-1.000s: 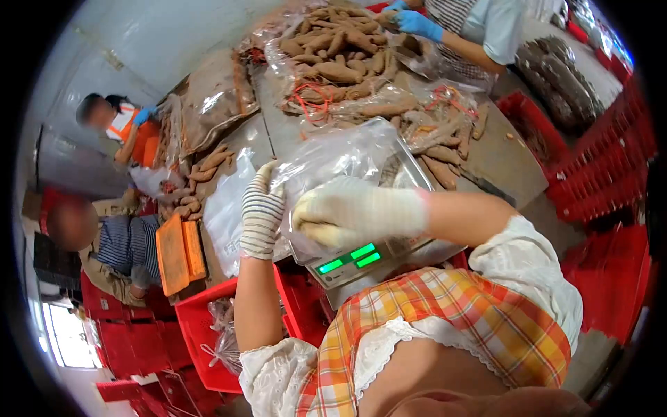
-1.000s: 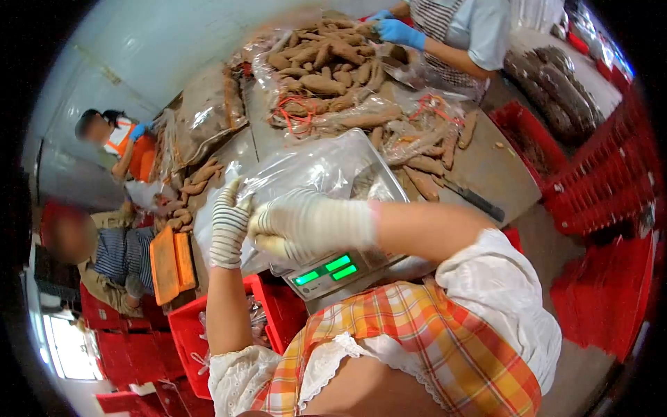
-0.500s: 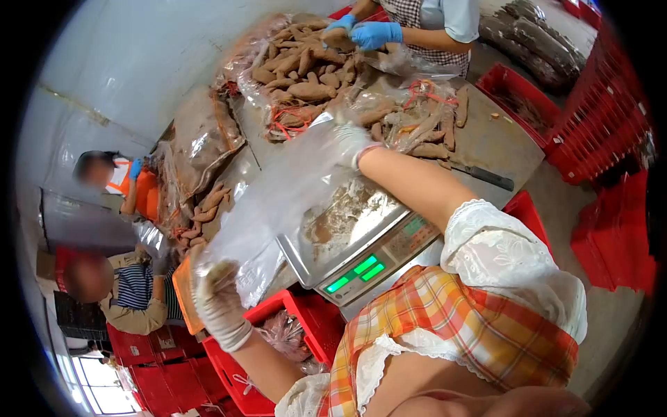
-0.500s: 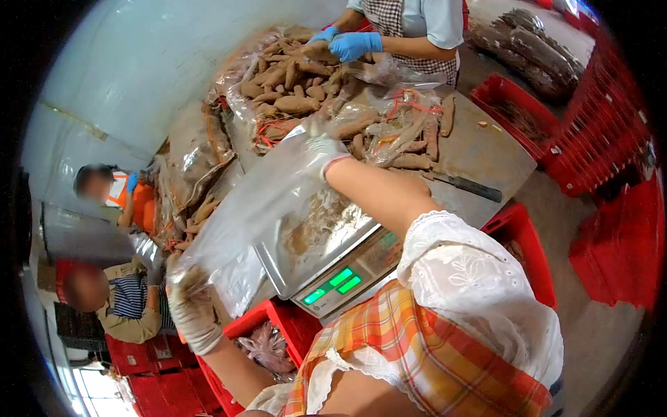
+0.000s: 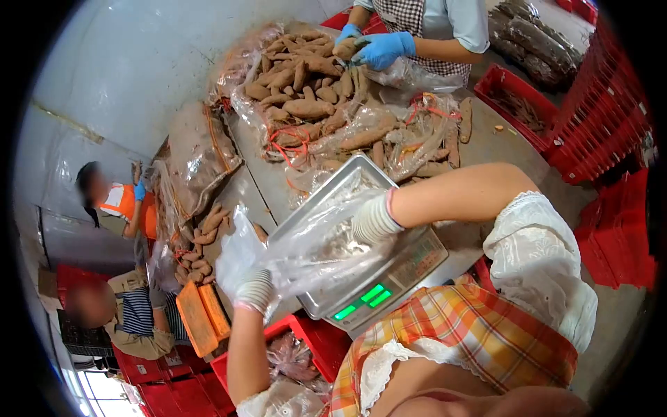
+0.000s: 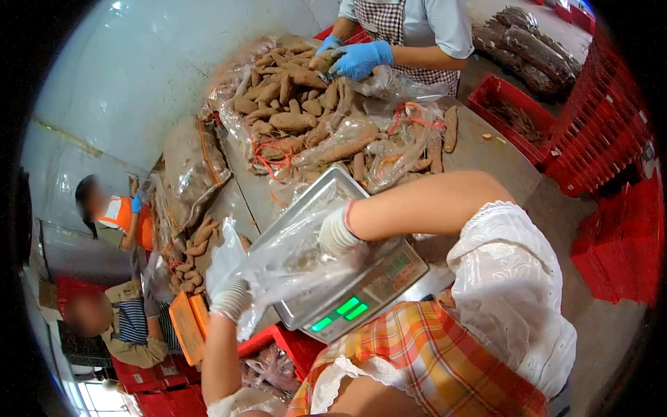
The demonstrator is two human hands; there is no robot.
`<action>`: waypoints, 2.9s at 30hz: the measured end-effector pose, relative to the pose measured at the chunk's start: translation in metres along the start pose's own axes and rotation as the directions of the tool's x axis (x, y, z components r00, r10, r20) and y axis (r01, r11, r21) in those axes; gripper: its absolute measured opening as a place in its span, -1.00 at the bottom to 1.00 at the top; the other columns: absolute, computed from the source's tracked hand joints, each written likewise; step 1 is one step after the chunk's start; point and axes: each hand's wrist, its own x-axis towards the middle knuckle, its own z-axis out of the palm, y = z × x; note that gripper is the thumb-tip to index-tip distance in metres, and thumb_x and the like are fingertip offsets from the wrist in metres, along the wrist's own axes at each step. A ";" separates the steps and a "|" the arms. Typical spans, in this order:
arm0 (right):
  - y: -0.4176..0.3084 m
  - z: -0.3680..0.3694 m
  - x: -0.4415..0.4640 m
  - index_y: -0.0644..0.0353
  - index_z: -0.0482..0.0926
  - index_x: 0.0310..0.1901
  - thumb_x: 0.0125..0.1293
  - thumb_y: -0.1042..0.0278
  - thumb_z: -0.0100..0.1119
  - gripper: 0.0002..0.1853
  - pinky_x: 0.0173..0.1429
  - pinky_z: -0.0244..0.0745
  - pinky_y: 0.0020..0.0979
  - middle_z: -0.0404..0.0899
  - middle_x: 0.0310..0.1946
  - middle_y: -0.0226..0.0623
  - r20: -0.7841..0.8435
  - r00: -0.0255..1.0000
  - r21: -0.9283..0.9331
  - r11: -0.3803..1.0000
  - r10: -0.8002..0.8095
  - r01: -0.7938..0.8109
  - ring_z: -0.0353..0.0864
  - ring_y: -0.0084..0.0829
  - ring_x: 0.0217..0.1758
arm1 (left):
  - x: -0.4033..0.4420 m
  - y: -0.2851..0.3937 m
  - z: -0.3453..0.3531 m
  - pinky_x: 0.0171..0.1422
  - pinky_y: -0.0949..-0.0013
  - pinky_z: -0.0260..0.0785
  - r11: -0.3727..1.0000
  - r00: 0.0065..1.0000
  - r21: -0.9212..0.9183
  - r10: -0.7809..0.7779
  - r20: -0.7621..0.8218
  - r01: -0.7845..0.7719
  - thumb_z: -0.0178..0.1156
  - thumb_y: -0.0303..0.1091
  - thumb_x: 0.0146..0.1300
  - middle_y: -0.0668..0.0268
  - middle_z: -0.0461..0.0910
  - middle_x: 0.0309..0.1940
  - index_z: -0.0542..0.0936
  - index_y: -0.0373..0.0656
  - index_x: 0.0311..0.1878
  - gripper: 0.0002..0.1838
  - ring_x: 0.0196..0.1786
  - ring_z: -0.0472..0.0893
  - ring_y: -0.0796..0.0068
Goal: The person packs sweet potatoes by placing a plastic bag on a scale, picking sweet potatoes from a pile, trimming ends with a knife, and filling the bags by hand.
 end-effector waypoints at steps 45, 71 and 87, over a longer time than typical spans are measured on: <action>0.071 -0.047 0.041 0.29 0.31 0.18 0.27 0.19 0.16 -0.47 0.08 0.56 -0.23 0.48 0.03 -0.05 -0.475 0.744 0.261 -0.732 0.470 0.629 0.56 -0.25 0.03 | -0.005 0.030 0.004 -0.66 0.68 0.14 -0.541 0.999 -0.841 0.042 -0.001 0.022 0.08 -0.27 0.27 0.25 0.60 -0.22 0.45 -0.24 0.15 -0.58 -0.69 0.32 0.74; 0.025 0.038 0.051 0.19 0.24 0.21 -0.12 0.32 0.40 -0.20 0.25 0.29 -0.23 0.37 0.05 -0.06 -0.809 0.528 0.471 0.823 0.260 0.316 0.37 -0.11 0.15 | -0.018 0.032 0.025 -0.43 0.66 0.23 -0.379 0.909 -0.875 -0.391 -0.143 -0.301 0.25 -0.45 0.13 0.40 0.56 -0.16 0.38 -0.25 0.25 -0.43 -0.46 0.36 0.80; 0.007 0.021 0.052 0.29 0.33 0.06 -0.10 0.47 0.27 -0.40 0.01 0.47 -0.14 0.43 -0.07 0.03 -0.320 0.928 0.276 0.956 0.189 -0.100 0.51 -0.02 -0.01 | -0.059 -0.004 0.001 -0.72 0.78 -0.01 -0.355 0.750 -0.777 -0.626 -0.216 -0.520 -0.04 -0.57 0.10 -0.04 0.35 0.23 0.32 -0.32 0.27 -0.43 -0.74 0.16 0.90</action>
